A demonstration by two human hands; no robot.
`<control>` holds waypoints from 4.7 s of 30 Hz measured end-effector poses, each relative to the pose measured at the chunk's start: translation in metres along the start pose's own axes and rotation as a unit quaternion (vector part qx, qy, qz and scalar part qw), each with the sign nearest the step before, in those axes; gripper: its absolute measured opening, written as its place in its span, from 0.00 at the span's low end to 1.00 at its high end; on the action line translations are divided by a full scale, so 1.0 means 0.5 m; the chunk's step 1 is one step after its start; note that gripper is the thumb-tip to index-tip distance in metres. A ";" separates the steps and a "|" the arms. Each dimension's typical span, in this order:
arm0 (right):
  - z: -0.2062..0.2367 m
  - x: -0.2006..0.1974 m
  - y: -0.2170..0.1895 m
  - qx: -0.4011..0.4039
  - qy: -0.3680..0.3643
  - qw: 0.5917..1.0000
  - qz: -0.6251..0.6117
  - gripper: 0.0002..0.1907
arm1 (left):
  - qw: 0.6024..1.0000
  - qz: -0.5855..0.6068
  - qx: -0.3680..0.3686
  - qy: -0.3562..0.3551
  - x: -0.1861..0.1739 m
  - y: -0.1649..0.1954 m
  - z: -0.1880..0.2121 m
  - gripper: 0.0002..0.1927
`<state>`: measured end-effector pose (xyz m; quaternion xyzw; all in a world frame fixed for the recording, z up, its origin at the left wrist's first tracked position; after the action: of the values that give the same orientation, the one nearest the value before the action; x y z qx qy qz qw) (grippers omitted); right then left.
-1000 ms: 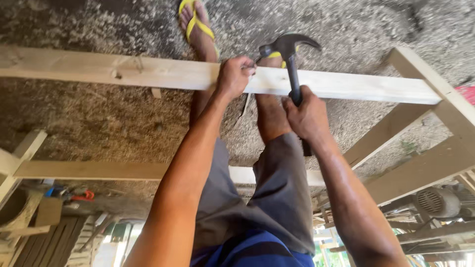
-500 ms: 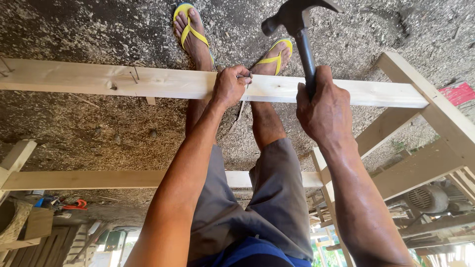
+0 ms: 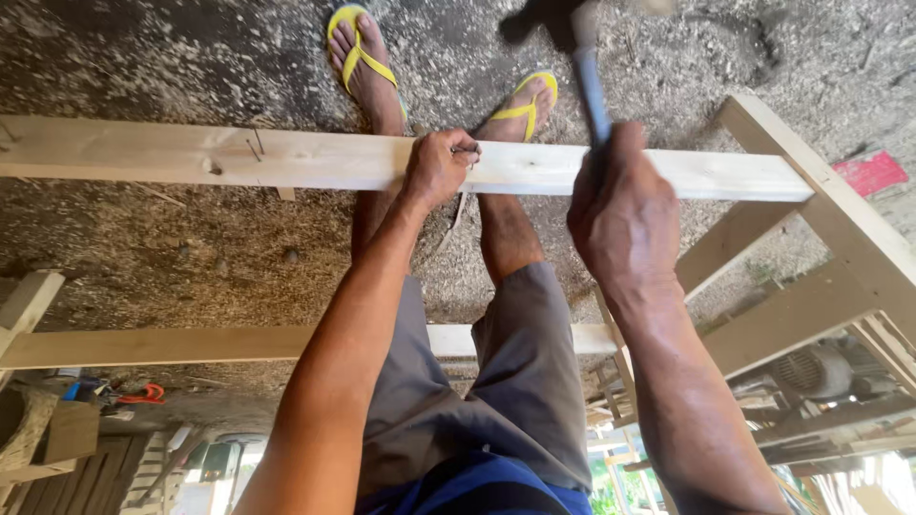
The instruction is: The person hammers nails into a light wooden frame structure, holding each nail against the wood with one hand while striking it with a claw hammer in the other. They work along the horizontal rails of the frame, driving nails at successive positions.
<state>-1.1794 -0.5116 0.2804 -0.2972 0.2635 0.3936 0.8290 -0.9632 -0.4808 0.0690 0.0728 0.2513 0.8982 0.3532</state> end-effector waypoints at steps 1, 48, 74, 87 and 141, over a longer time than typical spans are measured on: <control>0.003 -0.002 -0.003 -0.006 0.034 0.999 -0.008 0.08 | 1.000 -0.001 -0.009 -0.004 0.001 -0.001 0.001 0.06; -0.014 0.133 -0.028 0.004 -0.152 0.904 -0.399 0.06 | 0.960 0.152 0.158 -0.172 -0.058 0.186 0.157 0.43; -0.082 0.191 0.024 0.199 -0.148 0.939 -0.238 0.16 | 0.999 -0.039 -0.017 0.024 -0.033 0.042 -0.018 0.06; -0.127 0.136 0.055 0.027 -0.165 0.984 -0.053 0.16 | 0.996 -0.070 -0.048 0.013 -0.020 0.020 -0.030 0.09; -0.198 0.078 0.055 -0.035 0.004 0.999 -0.001 0.09 | 0.992 -0.100 -0.072 -0.020 -0.014 -0.002 -0.049 0.12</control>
<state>-1.2004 -0.5475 0.1784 -0.3274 0.2525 0.4009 0.8175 -0.9649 -0.4947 0.0474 0.0401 0.1851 0.8724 0.4507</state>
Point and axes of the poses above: each hand's wrist, its own z-axis away from the middle knuckle, its own x-axis out of the palm, y = z × x, the point moved 1 cm from there along -z, towards the middle knuckle, and after that the axes turned 6 degrees about -x, right-handed, at the moved point
